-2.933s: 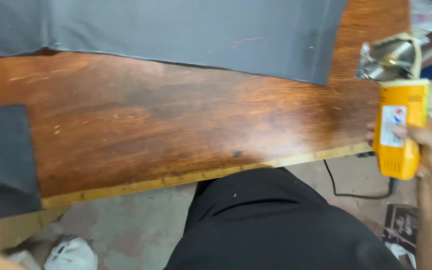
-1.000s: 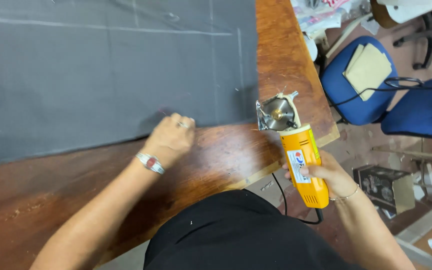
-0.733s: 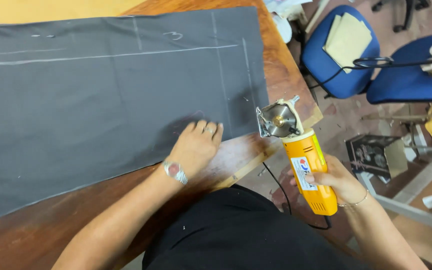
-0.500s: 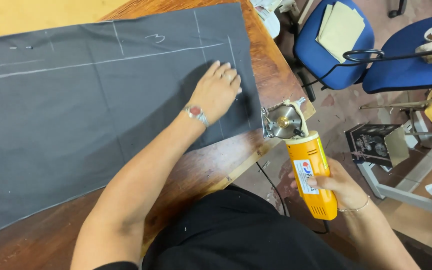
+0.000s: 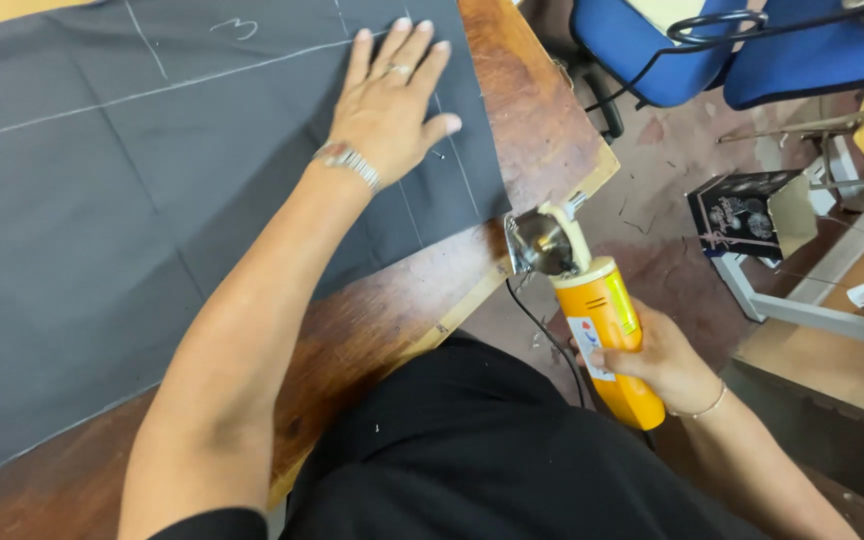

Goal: Cutting fabric pieces along marked lines using an electric rotary cutter.

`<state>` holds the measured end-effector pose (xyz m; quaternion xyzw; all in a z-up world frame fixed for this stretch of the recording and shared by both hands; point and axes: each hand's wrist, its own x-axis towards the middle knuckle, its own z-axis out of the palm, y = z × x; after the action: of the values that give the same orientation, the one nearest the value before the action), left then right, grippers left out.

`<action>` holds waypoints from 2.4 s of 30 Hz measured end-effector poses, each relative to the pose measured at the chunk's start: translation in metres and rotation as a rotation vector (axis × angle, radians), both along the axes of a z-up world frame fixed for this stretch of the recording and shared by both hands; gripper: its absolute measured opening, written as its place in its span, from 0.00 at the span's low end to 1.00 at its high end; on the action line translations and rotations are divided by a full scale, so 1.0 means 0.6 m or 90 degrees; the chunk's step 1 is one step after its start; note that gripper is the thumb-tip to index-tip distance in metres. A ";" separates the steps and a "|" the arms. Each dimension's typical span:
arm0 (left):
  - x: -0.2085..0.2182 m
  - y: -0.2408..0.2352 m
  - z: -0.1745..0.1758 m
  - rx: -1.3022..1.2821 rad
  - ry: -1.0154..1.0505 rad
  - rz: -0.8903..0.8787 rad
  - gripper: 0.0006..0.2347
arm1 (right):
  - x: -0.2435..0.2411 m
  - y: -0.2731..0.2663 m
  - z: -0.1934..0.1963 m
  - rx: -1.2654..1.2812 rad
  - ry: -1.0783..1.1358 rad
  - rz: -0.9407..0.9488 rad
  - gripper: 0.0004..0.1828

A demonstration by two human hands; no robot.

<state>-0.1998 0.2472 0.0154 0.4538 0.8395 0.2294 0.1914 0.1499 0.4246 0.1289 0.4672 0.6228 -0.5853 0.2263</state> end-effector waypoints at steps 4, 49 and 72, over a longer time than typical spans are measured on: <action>0.036 -0.063 -0.024 0.043 0.061 -0.023 0.42 | -0.025 -0.029 0.020 0.146 -0.162 0.122 0.34; 0.075 -0.083 -0.044 0.045 0.120 0.019 0.61 | -0.103 -0.111 -0.009 0.307 -0.166 0.211 0.36; 0.075 -0.083 -0.045 0.053 0.118 0.039 0.64 | -0.176 -0.099 -0.013 0.318 -0.146 0.220 0.34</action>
<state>-0.1550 0.1975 -0.0113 0.4548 0.8569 0.2267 0.0867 0.0444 0.3653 0.1209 0.4585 0.7876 -0.3110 0.2697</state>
